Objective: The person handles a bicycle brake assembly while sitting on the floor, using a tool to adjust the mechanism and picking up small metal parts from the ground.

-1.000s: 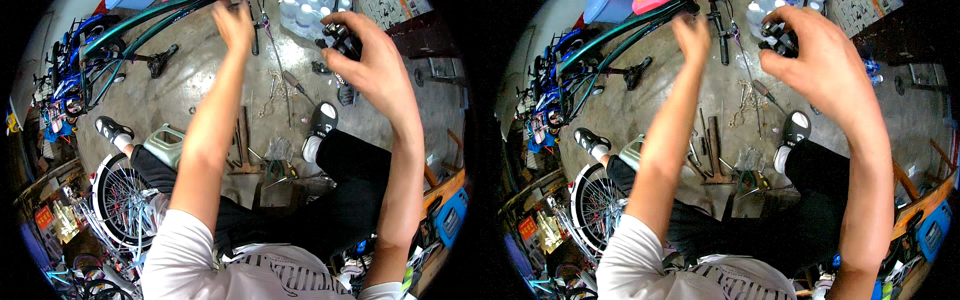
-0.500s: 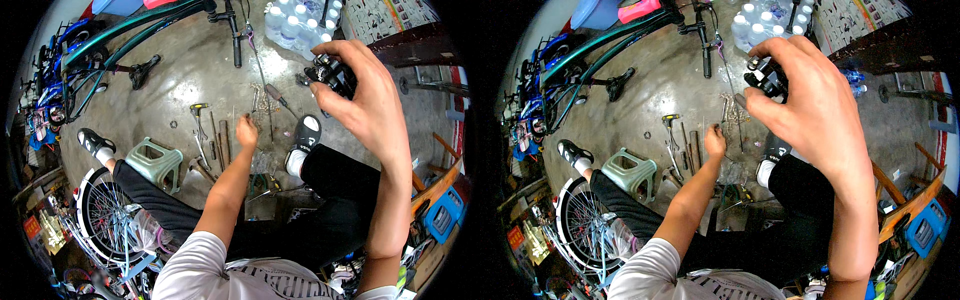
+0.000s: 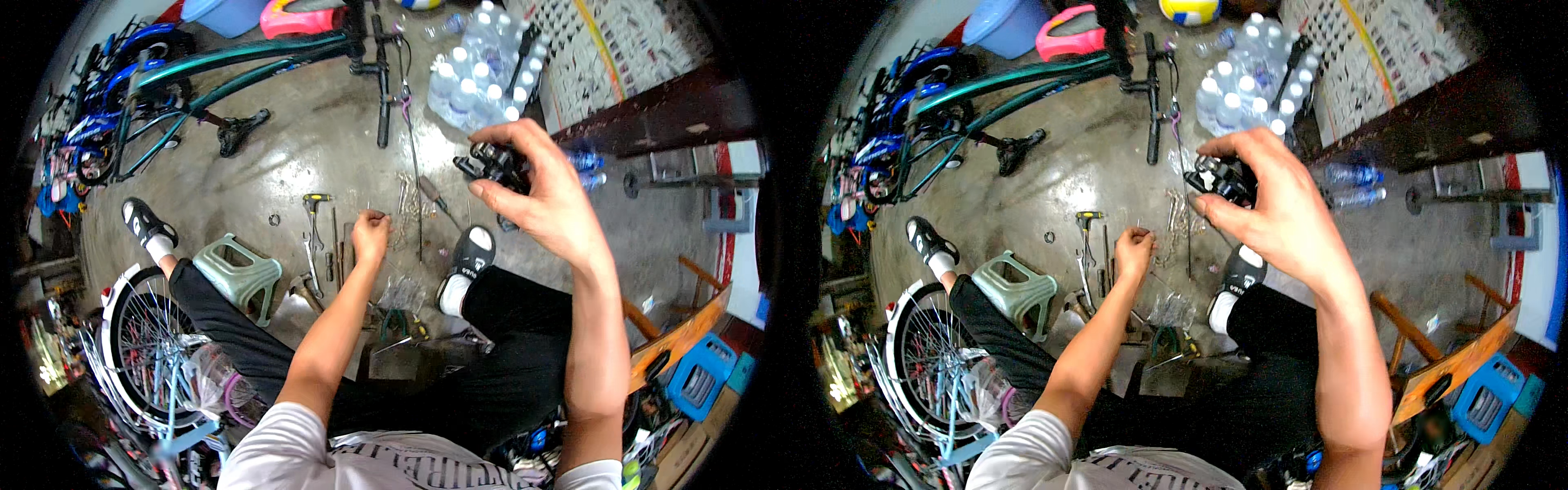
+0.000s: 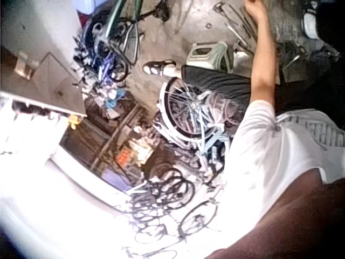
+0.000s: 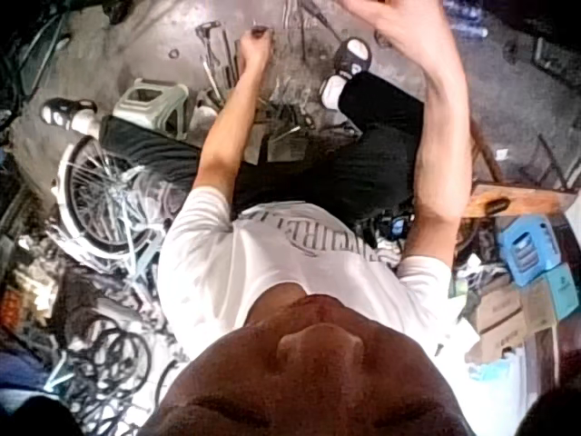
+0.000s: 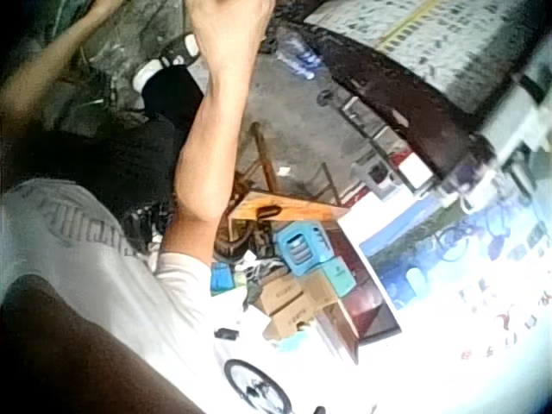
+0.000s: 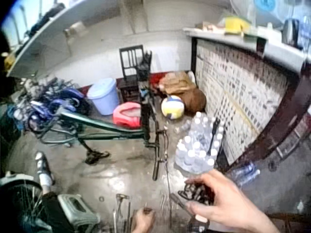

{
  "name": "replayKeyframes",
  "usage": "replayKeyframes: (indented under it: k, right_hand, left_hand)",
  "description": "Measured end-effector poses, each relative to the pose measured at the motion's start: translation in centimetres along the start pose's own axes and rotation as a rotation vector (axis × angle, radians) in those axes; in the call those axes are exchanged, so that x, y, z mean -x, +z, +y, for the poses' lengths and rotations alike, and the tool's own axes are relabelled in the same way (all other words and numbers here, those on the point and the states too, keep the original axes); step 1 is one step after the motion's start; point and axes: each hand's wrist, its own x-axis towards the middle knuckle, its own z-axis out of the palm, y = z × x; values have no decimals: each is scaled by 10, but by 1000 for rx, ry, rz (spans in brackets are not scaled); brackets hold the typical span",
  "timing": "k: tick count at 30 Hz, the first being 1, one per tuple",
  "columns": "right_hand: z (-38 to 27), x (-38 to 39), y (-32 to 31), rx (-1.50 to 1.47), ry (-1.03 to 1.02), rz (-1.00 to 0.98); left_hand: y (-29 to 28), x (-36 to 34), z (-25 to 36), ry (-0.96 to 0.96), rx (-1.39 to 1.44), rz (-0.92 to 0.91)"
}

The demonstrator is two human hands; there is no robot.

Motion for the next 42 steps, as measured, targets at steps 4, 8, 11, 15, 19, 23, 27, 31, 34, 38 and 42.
replayKeyframes:
  k: [4,8,11,15,19,23,27,31,34,38,42]
  right_hand:
    - [-13,7,5,-330,121,-94]
    - [-45,16,16,-713,238,-162]
    - [-57,24,34,-872,171,-193]
    - [-75,42,67,-1055,183,-166]
    - [-83,59,96,-999,143,-196]
    - [-85,59,113,-812,53,-170]
    - [-78,54,131,-638,-38,-66]
    - [-76,54,133,-435,-119,33]
    - [-78,53,130,-313,-123,47]
    - [-82,56,125,-161,-134,50]
    - [-83,56,123,-102,-138,61]
  left_hand:
    - [-56,83,121,235,438,-10]
    - [-95,166,224,455,584,15]
    - [-109,211,260,583,661,-34]
    - [-114,236,270,714,619,-81]
    - [-127,235,262,841,365,57]
    - [-132,222,253,876,346,94]
    - [-127,204,236,835,394,74]
    - [-123,211,239,737,494,66]
    - [-121,207,238,702,512,74]
    - [-118,205,238,685,516,68]
    - [-117,203,239,689,496,76]
